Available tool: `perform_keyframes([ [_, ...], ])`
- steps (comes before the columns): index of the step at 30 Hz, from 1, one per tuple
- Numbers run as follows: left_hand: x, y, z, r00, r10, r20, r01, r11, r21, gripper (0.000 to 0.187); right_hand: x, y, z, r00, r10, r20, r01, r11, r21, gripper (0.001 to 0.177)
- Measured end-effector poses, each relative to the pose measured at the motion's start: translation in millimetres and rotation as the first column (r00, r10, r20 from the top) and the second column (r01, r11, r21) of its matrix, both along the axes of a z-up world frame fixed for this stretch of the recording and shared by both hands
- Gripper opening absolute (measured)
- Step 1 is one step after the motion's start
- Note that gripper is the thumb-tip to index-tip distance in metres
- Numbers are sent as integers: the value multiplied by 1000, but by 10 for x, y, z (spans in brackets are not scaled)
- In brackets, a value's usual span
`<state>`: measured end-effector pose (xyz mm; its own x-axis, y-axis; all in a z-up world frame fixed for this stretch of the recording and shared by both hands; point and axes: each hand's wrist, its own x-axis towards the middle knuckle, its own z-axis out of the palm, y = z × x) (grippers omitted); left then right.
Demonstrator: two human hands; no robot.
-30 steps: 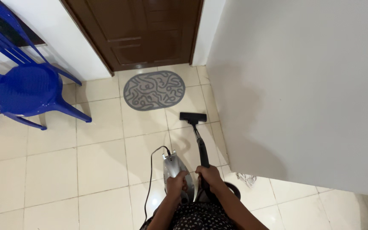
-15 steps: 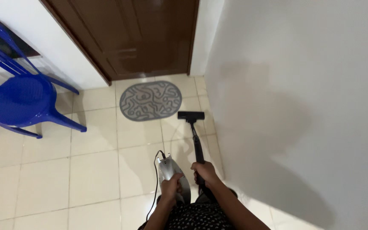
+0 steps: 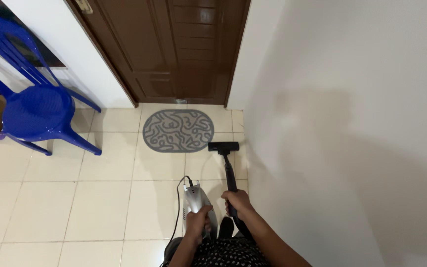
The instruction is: The person uses a handheld vacuum cleaner to clean a tiled floor area near a doorway. They repeatedly move the vacuum nozzle back and forth over a small section of the floor, focusing on the area around a patterned doormat and a blue plastic chair.
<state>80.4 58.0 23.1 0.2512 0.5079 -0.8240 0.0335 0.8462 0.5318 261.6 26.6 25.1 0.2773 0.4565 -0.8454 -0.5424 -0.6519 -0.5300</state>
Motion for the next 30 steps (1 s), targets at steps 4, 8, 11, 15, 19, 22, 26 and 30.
perform_keyframes([
  [4, -5, -5, 27, 999, -39, 21, 39, 999, -2, 23, 14, -108, -35, 999, 4, 33, -3, 1000, -20, 17],
  [8, -197, -23, -22, 994, -102, 27, 102, 995, -11, 24, -130, -313, -82, 992, 29, 125, -24, 999, -43, 20],
  [11, -427, -41, -111, 991, -137, 7, 137, 990, -41, 25, -368, -496, -130, 986, 11, 166, 2, 997, -80, 18],
  [15, -885, -130, -254, 986, -169, 1, 169, 983, -78, 28, -823, -760, -209, 981, -52, 189, 75, 991, -115, 21],
  [19, -1349, -262, -453, 985, -169, 17, 170, 985, -40, 29, -1304, -983, -376, 970, -70, 234, 101, 987, -123, 21],
  [22, -1597, -357, -484, 981, -191, -38, 187, 979, -75, 33, -1612, -1116, -324, 979, -121, 163, 139, 985, -98, 20],
  [26, -1750, -468, -432, 986, -165, 0, 164, 984, -67, 33, -1850, -1274, -179, 983, -135, 126, 147, 985, -95, 20],
  [30, -1731, -586, -331, 986, -166, -7, 165, 986, -29, 32, -1850, -1364, -139, 986, -143, 87, 149, 987, -68, 19],
])
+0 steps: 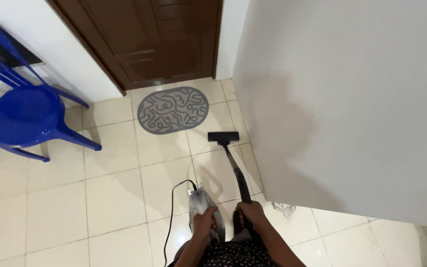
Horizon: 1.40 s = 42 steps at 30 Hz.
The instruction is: The person uses a handheld vacuum cleaner to clean a tiled floor area near a doorway. They repeatedly move the vacuum nozzle back and forth over a small section of the floor, focusing on the area around a patterned doormat and a blue plastic chair.
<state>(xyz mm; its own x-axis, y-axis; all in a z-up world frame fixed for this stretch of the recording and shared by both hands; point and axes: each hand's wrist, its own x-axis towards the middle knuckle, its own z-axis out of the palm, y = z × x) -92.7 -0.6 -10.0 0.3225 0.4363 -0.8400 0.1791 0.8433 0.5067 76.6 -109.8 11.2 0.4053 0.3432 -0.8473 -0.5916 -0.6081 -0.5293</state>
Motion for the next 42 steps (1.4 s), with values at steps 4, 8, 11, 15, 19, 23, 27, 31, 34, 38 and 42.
perform_keyframes([
  [4, 81, -112, 166, 999, 31, -40, -31, 1000, 8, 32, 233, -15, 11, 998, 35, -49, -36, 999, -28, 22],
  [8, 161, -273, 307, 994, 104, -27, -103, 994, 29, 29, 610, 185, -86, 993, 97, -63, -97, 995, 3, 21],
  [11, 171, -404, 389, 982, 188, -13, -188, 982, 13, 27, 868, 362, -171, 987, 123, -98, -121, 992, 35, 19],
  [15, 128, -576, 430, 954, 298, -23, -296, 954, 56, 25, 961, 442, -237, 982, 160, -103, -155, 986, 57, 19],
  [19, 1, -761, 418, 932, 362, -37, -361, 932, 34, 26, 717, 377, -239, 974, 194, -113, -188, 980, 67, 17],
  [23, -159, -772, 449, 911, 408, -61, -405, 913, 50, 26, 292, 272, -32, 960, 243, -143, -231, 969, 90, 15],
  [27, -354, -850, 439, 902, 431, 11, -431, 901, 53, 20, -175, 183, 276, 937, 284, -202, -271, 959, 89, 15],
  [31, -639, -787, 437, 901, 434, -13, -433, 900, 49, 23, -672, 254, 483, 904, 360, -232, -353, 933, 70, 11],
  [34, -997, -777, 419, 885, 466, 16, -466, 884, 30, 24, -1079, 318, 508, 882, 408, -236, -394, 913, 109, 11],
  [38, -1586, -714, 392, 869, 495, 5, -495, 869, 15, 27, -1612, 510, 574, 861, 458, -223, -451, 889, 83, 12],
  [42, -2187, -623, 373, 832, 555, -5, -555, 832, 9, 26, -2193, 684, 578, 837, 471, -280, -462, 881, 101, 14],
])
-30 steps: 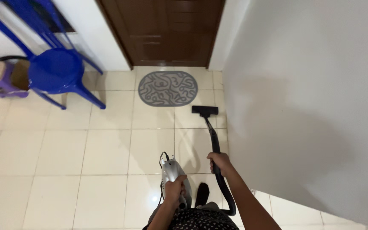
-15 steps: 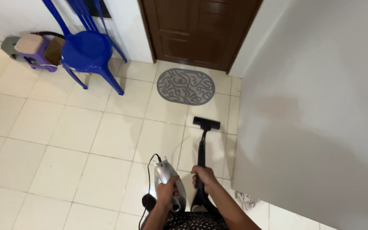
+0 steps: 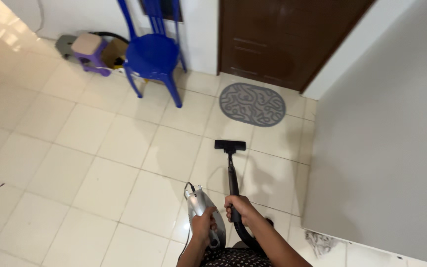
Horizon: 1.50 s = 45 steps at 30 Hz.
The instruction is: The person uses a handheld vacuum cleaner to clean a tiled floor area near a doorway. They repeatedly move the vacuum nozzle back and forth over a small section of the floor, focusing on the area around a patterned doormat and a blue plastic chair.
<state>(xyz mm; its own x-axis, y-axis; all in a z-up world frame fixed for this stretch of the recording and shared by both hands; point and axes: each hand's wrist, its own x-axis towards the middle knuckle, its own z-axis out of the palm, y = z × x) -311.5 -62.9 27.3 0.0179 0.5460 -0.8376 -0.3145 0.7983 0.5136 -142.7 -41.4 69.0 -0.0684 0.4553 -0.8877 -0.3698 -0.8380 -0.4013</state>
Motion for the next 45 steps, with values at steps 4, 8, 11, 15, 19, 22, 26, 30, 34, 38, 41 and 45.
perform_keyframes([
  [4, -515, 91, -4, 996, 84, -10, -84, 996, 16, 23, -493, 177, -78, 997, 69, -18, -69, 997, 36, 14],
  [8, -842, 161, -66, 985, 173, 15, -173, 984, 40, 22, -847, 413, -159, 993, 115, 12, -116, 990, 80, 16],
  [11, -967, 188, -101, 981, 187, 43, -188, 981, 36, 24, -991, 571, -221, 993, 115, 27, -116, 990, 76, 15],
  [15, -1083, 363, -92, 977, 197, 83, -197, 980, -1, 26, -1157, 865, -296, 994, 98, 57, -101, 994, 48, 13],
  [19, -1136, 607, -150, 979, 198, 41, -197, 980, -27, 27, -1314, 1103, -390, 996, 46, 70, -50, 998, 50, 13],
  [22, -1125, 877, -188, 978, 206, 39, -206, 978, -21, 28, -1340, 1359, -446, 996, 19, 85, -25, 998, 65, 10],
  [26, -1059, 1242, -221, 976, 215, 46, -215, 977, -18, 27, -1272, 1801, -524, 995, 24, 95, -30, 997, 65, 12],
  [30, -939, 1690, -140, 968, 248, 31, -247, 969, -15, 28, -1221, 2268, -487, 995, -1, 103, -5, 998, 65, 10],
  [34, -789, 2188, 14, 981, 191, -32, -191, 982, 10, 26, -1138, 2678, -412, 991, -22, 131, 16, 999, 48, 11],
  [38, -651, 2611, 76, 988, 136, -70, -133, 990, 41, 24, -1035, 3023, -435, 989, -77, 123, 67, 995, 80, 11],
  [41, -577, 2783, 41, 986, 161, -50, -159, 986, 43, 22, -958, 3217, -538, 983, -110, 148, 98, 991, 89, 11],
  [45, -552, 2964, -8, 995, 88, -44, -88, 996, 0, 31, -929, 3361, -584, 983, -119, 139, 95, 982, 164, 10],
])
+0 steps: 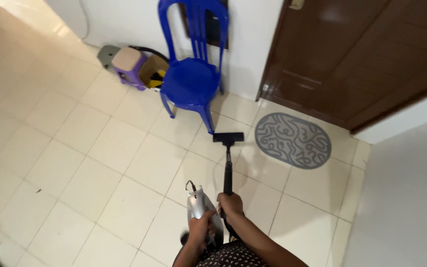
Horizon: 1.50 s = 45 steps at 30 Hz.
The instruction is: The person uses a handheld vacuum cleaner to clean a tiled floor area near a doorway. They repeatedly move the vacuum nozzle back and forth over a small section of the floor, focusing on the area around a patterned doormat and a blue plastic chair.
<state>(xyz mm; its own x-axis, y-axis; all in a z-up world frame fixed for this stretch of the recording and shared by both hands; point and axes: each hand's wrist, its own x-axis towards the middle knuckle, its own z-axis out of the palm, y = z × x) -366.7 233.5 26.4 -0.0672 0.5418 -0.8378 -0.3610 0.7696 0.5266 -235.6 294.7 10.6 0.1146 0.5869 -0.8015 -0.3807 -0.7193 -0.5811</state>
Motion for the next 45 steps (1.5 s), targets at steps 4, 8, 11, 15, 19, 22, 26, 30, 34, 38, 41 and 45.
perform_keyframes([
  [4, 24, 197, -26, 1000, -28, 14, 28, 1000, 2, 25, 30, 72, 111, 994, 24, 106, -17, 998, -66, 8],
  [8, -35, 474, -43, 997, -80, -2, 80, 997, 8, 24, 141, 268, 136, 997, 3, 71, 2, 998, -66, 10],
  [11, -66, 705, -35, 983, -181, -32, 181, 983, 8, 27, 269, 351, 184, 998, -41, 45, 44, 997, -66, 11],
  [15, -209, 1089, 15, 937, -348, 1, 348, 937, 6, 27, 164, 494, 243, 990, -135, 36, 138, 988, -74, 14],
  [19, -500, 1400, 123, 887, -460, 42, 459, 888, 25, 28, -207, 704, 279, 974, -204, 101, 213, 973, -87, 12],
  [22, -760, 1542, 118, 877, -479, 29, 479, 878, 12, 25, -527, 786, 280, 961, -235, 147, 252, 961, -111, 11],
  [26, -1050, 1675, 33, 888, -459, 29, 459, 888, -3, 28, -834, 763, 257, 950, -239, 200, 267, 956, -126, 13],
  [30, -1171, 1650, 56, 873, -486, 39, 488, 872, -43, 30, -1044, 654, 272, 932, -252, 259, 300, 940, -165, 13],
  [34, -1121, 1638, 66, 875, -484, 24, 485, 873, -56, 28, -1064, 567, 222, 945, -159, 285, 215, 960, -179, 14],
  [38, -1091, 1615, 79, 873, -487, 4, 487, 873, -39, 29, -982, 510, 169, 962, -249, 115, 263, 957, -126, 24],
  [41, -1053, 1599, 57, 874, -485, 7, 485, 874, 5, 30, -933, 489, 246, 965, -253, 62, 259, 961, -100, 33],
  [45, -975, 1579, -16, 865, -499, -56, 501, 865, 34, 24, -879, 511, 428, 974, -205, 97, 220, 956, -195, 42],
])
